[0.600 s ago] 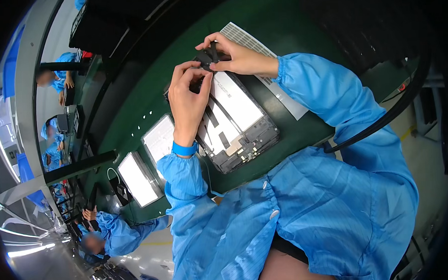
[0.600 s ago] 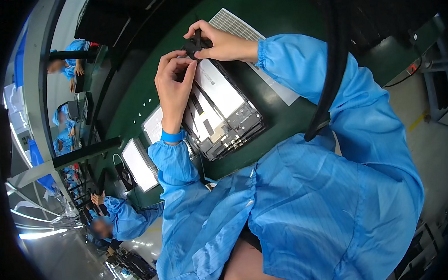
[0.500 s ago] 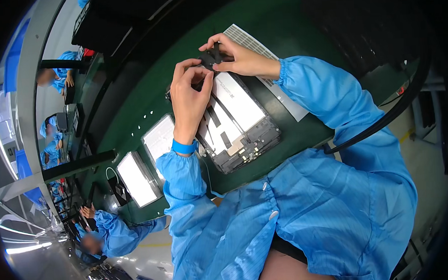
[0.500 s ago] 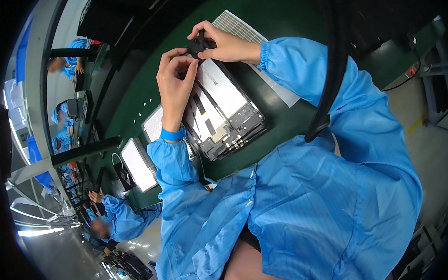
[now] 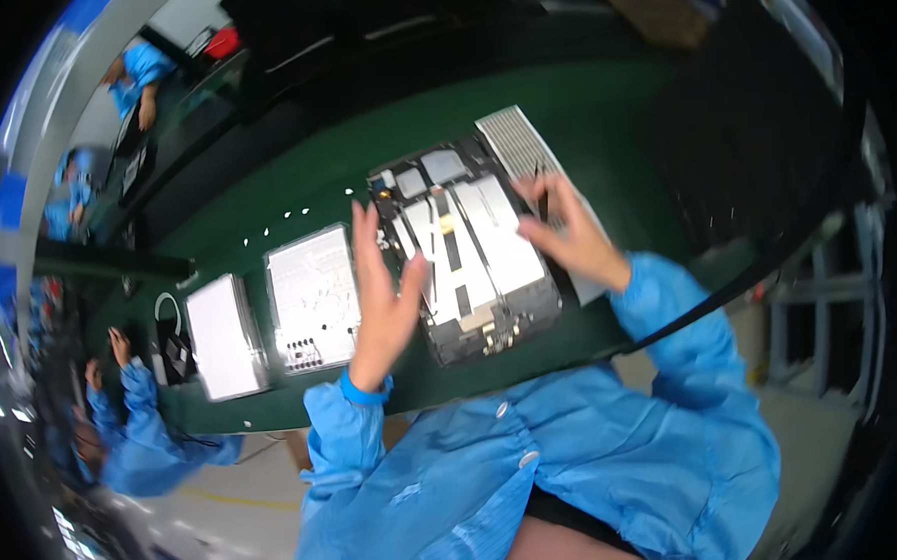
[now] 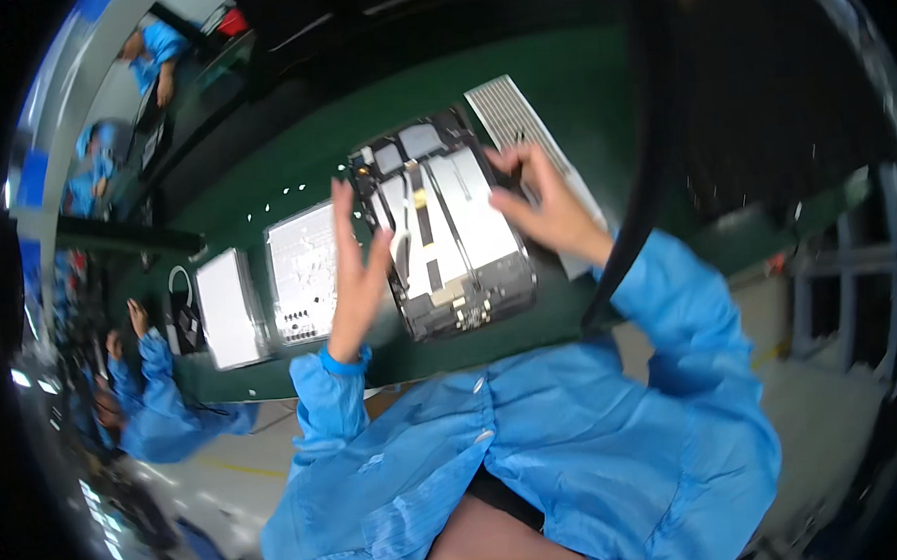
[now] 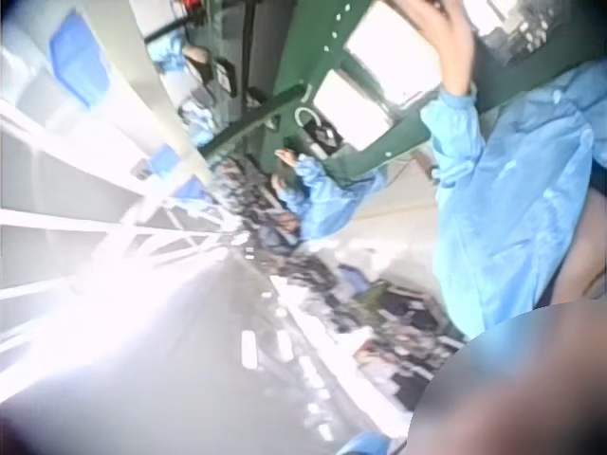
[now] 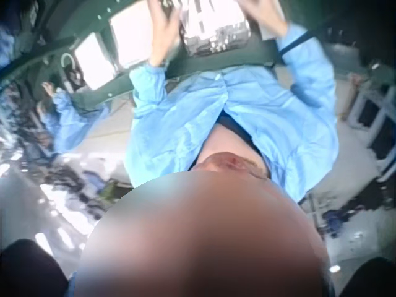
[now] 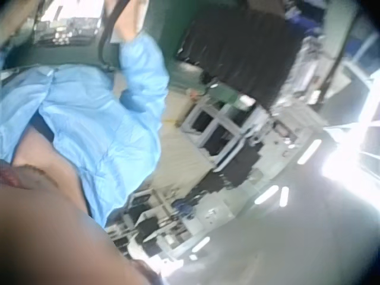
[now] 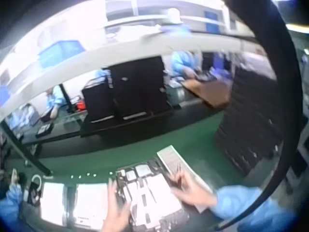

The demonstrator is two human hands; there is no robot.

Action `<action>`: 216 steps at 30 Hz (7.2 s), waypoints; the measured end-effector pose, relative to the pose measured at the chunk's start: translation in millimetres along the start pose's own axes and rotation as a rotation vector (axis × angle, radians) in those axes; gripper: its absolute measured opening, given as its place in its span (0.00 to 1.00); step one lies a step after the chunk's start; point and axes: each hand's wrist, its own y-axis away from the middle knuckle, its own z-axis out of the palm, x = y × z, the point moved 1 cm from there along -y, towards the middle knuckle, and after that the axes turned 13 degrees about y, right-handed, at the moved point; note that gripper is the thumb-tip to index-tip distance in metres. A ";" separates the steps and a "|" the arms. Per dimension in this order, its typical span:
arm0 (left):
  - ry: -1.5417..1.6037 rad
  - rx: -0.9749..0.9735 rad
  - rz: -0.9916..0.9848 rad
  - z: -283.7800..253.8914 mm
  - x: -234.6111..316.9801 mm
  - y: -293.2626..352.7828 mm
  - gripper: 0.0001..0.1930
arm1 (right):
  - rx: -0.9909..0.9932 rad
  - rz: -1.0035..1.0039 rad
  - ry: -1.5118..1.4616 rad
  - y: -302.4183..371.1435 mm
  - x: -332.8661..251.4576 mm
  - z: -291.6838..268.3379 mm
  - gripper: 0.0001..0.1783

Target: Assembling components and applying labels to an electronic screen chassis at a factory workbench.

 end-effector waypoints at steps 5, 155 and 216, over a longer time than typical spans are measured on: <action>0.608 0.080 -0.134 25.5 -0.2 22.7 0.46 | 0.065 0.012 -0.254 -5.1 -30.6 23.0 0.24; -0.496 -0.320 0.357 36.3 -7.2 -74.5 0.13 | 0.072 0.085 -0.110 -103.4 47.4 10.7 0.14; -0.250 0.663 0.046 -94.3 -32.4 106.6 0.07 | -0.759 -0.220 -0.312 -111.8 -92.7 234.1 0.14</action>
